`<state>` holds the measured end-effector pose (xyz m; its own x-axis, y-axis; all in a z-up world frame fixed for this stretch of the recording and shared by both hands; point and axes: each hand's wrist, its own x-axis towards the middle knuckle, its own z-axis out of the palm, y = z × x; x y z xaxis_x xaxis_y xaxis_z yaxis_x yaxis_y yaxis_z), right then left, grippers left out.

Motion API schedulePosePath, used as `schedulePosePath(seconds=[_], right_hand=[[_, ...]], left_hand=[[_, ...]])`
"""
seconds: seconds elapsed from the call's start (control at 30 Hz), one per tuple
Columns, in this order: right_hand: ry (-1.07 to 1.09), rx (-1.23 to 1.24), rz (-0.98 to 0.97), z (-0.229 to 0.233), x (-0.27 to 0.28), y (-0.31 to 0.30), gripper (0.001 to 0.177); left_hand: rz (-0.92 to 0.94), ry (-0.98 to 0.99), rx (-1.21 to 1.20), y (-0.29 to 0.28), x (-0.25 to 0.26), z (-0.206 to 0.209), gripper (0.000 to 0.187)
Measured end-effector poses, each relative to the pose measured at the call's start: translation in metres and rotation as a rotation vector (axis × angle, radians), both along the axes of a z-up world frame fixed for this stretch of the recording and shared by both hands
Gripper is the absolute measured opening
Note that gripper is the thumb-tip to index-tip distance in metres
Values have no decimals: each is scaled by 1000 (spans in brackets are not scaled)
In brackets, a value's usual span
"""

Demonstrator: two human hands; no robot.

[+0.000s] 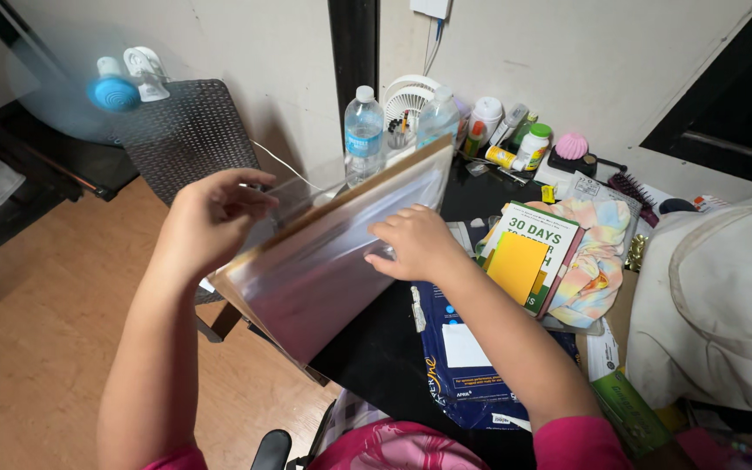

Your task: The person organizes stationery items on a cluttered table. They place blank sheets into a folder, add a 30-day planner, and arrange a tablet case, a package of paper, and a small box on the table.

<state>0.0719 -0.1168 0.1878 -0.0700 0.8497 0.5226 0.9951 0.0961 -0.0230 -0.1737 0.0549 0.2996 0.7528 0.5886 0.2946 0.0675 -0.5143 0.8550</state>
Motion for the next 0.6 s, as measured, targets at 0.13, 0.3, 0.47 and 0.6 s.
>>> schedulePosePath(seconds=[0.13,0.3,0.47,0.6], right_hand=[[46,-105,-56,3,8,-1,37],[-37,208,-23,5,11,-9,60],[-70,143,-58,-7,22,2,55],[-82,240,-57,-18,22,8,48]], left_hand=[[107,-45,84,-11,3,-8,33],[159,-86,252,-25,2,-11,29],[99,13,367,-24,-5,-17,41],[-74,72,449,-24,-19,-29,52]])
